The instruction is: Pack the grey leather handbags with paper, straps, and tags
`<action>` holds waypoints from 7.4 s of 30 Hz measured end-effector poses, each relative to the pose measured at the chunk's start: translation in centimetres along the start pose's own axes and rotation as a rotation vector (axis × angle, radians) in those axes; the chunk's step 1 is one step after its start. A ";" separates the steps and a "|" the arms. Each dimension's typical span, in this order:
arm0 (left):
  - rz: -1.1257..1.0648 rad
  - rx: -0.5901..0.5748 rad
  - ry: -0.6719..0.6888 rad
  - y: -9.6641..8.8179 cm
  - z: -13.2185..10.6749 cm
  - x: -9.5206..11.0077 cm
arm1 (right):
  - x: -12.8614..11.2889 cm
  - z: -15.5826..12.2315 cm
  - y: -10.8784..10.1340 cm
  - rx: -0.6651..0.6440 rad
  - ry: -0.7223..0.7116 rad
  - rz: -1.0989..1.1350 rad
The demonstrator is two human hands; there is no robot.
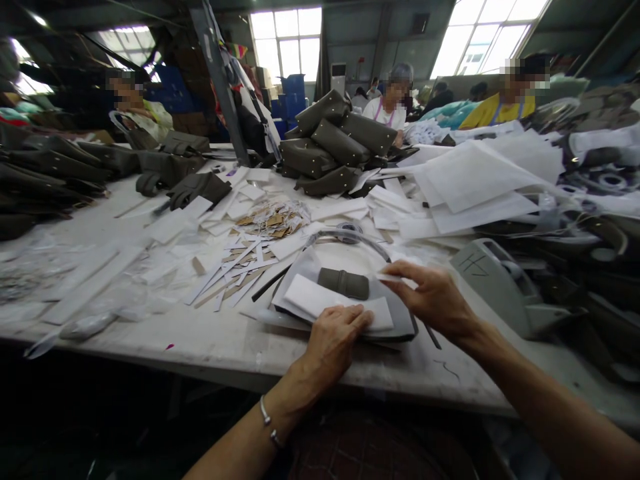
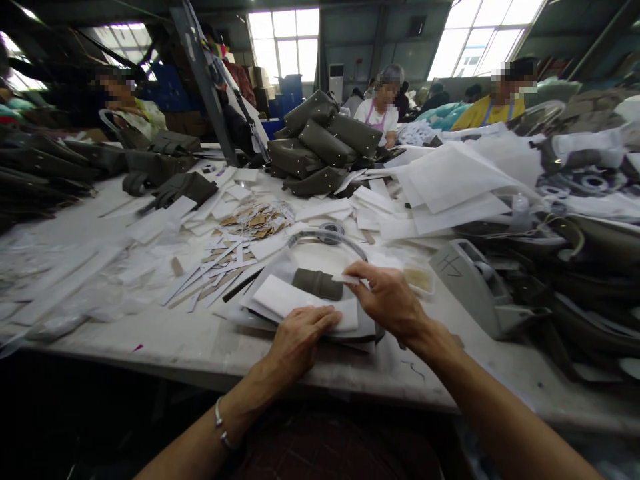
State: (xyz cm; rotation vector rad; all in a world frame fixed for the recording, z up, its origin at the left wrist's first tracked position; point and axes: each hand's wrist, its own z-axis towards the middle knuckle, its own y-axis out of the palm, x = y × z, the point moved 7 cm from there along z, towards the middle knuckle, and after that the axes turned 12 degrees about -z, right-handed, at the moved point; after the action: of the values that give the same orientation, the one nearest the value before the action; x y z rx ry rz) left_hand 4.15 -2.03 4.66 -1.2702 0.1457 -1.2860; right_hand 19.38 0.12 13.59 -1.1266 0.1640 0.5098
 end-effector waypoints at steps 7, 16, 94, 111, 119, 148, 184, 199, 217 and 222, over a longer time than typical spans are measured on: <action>0.036 -0.015 -0.006 0.4 -0.2 -0.2 | 1.1 -0.9 3.0 -0.312 -0.014 -0.172; 0.055 -0.136 -0.105 -0.1 1.0 0.4 | -2.5 -5.6 4.7 -0.179 -0.027 -0.550; 0.086 -0.099 0.178 1.4 -0.9 0.7 | -2.9 -15.2 6.4 0.189 -0.330 -0.134; 0.338 0.133 0.194 3.3 -0.8 1.9 | -5.2 -18.3 2.6 0.033 -0.213 0.193; 0.322 0.038 0.300 3.9 -2.4 2.4 | -5.8 -12.2 -0.5 0.264 -0.115 0.208; -0.100 0.083 0.121 1.8 -0.9 2.1 | 2.2 -10.3 6.0 0.213 -0.131 0.114; 0.008 0.182 0.171 3.1 -1.0 2.1 | -4.1 -13.7 2.6 0.116 -0.293 -0.041; 0.021 0.219 -0.026 2.2 0.6 2.5 | 2.8 -6.6 5.2 -0.230 0.209 0.061; 0.136 0.021 0.160 3.7 -0.7 3.7 | 6.6 -6.1 8.8 -0.326 0.512 0.180; 0.172 0.059 0.138 3.7 -0.8 4.0 | 8.6 -7.3 2.0 -0.047 0.648 0.210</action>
State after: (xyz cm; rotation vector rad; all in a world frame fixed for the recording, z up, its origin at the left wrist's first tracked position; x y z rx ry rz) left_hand 7.31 -6.38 3.72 -1.0947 0.3071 -1.2198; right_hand 26.90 -3.08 5.60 -1.2981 0.8431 0.3179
